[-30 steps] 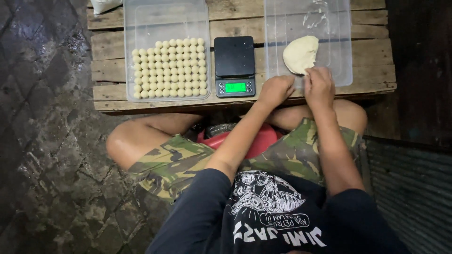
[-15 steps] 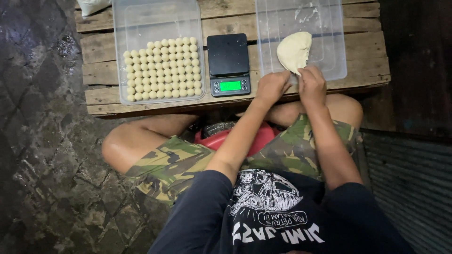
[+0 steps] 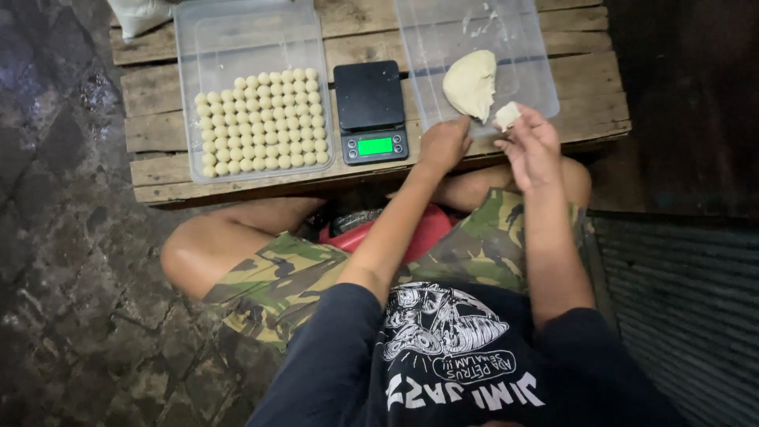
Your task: The person portions dough into small balls, weighs each piece on a digital scale, and places them into a plastic container. The person repeats this process multiple times, ensuring each ball is uniform in size.
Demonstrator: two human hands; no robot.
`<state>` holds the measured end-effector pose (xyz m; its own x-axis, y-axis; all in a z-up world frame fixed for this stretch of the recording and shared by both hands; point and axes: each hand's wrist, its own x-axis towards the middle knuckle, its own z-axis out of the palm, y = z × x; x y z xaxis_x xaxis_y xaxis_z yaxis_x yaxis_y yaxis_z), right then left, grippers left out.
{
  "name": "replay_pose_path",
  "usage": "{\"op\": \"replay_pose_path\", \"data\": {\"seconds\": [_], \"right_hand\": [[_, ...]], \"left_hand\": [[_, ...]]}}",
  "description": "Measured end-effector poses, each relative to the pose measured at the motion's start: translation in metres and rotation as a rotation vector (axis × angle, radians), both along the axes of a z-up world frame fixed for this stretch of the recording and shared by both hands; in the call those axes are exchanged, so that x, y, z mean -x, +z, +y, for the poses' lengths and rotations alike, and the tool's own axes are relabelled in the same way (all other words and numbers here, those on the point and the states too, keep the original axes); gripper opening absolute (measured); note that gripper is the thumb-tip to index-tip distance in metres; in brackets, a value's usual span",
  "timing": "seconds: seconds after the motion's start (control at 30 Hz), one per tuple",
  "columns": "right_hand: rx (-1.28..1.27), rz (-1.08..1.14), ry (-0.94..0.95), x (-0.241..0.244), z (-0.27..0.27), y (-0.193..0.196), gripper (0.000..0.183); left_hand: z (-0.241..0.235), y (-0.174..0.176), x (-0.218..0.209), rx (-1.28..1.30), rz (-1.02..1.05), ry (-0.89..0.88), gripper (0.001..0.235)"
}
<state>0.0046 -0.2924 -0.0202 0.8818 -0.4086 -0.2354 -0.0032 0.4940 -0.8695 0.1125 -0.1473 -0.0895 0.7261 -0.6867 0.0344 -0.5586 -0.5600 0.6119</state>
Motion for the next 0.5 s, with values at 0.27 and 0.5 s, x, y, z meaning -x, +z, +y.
{"op": "replay_pose_path", "data": {"seconds": [0.27,0.5], "right_hand": [[0.513,-0.142,-0.049,0.02,0.097,0.02,0.045],[0.555,-0.233,0.167,0.036,0.129,-0.022,0.064]], "left_hand": [[0.072,0.066,0.076,1.08,1.37,0.245,0.059],[0.125,0.048,0.095,1.386,1.565,0.283,0.013]]}}
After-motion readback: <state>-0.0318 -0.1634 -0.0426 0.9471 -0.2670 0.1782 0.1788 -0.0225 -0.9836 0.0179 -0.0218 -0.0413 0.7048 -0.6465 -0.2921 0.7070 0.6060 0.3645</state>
